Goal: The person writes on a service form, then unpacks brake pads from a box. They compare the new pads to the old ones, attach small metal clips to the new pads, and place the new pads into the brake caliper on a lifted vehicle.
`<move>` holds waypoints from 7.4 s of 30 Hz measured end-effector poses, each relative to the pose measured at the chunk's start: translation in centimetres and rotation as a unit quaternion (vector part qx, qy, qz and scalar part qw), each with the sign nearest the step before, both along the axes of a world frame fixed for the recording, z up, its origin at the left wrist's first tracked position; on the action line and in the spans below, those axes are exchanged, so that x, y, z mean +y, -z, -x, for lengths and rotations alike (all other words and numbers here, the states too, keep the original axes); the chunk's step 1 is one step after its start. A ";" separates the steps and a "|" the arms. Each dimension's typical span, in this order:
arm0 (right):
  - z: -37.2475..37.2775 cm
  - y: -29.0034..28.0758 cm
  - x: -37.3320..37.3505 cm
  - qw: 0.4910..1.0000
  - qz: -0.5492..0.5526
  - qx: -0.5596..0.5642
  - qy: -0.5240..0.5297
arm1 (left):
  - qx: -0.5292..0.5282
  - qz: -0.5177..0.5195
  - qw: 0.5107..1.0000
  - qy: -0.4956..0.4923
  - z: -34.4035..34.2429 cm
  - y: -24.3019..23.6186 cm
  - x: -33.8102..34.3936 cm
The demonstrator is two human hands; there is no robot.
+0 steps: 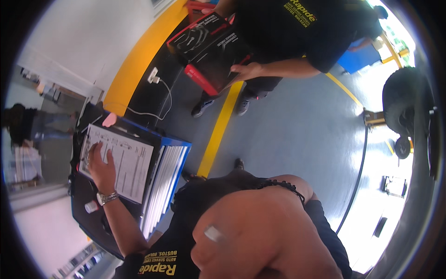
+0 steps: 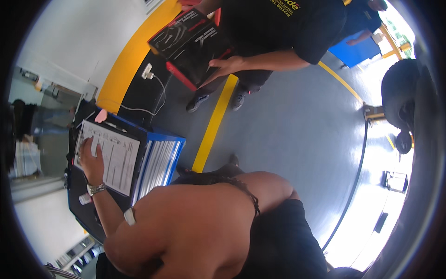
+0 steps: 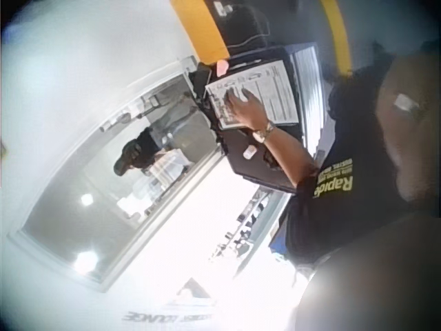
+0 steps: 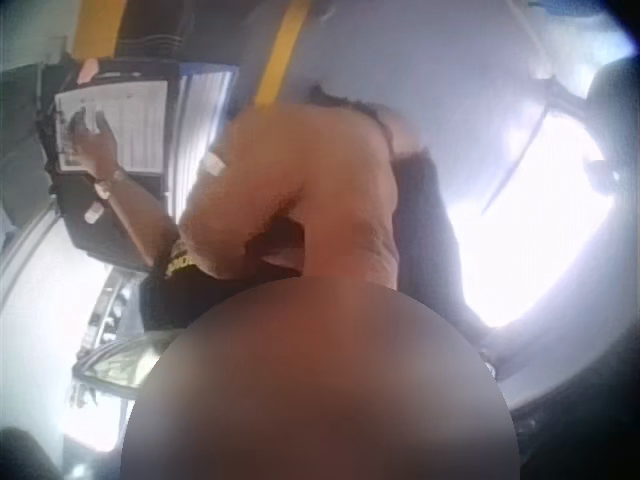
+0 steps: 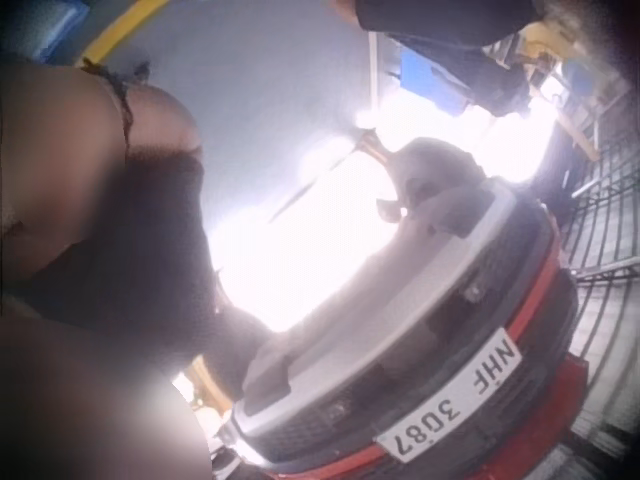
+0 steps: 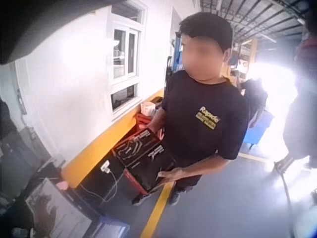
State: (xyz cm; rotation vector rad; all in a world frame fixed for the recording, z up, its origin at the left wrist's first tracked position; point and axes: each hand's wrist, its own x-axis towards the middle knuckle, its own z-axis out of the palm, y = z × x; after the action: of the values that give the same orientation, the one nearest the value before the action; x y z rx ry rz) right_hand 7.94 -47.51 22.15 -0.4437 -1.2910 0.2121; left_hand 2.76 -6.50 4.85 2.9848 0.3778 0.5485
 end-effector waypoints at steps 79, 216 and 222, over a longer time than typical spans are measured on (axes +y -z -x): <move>9.7 17.4 -13.7 0.613 0.447 0.521 0.392 | 0.162 0.834 0.525 0.052 0.5 0.4 -29.9; 22.6 97.7 -5.2 0.406 0.903 0.027 0.137 | 0.439 0.345 0.800 -0.218 42.4 81.4 -10.1; 17.7 113.7 8.3 0.464 0.812 -0.139 0.325 | 0.286 0.048 0.882 -0.371 35.5 103.3 1.9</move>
State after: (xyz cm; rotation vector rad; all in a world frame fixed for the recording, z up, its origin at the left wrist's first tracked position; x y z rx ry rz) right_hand -9.76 -39.25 -91.53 -2.6809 -0.6864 0.7219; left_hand -32.77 -4.63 -98.47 2.7460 1.5612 -0.3536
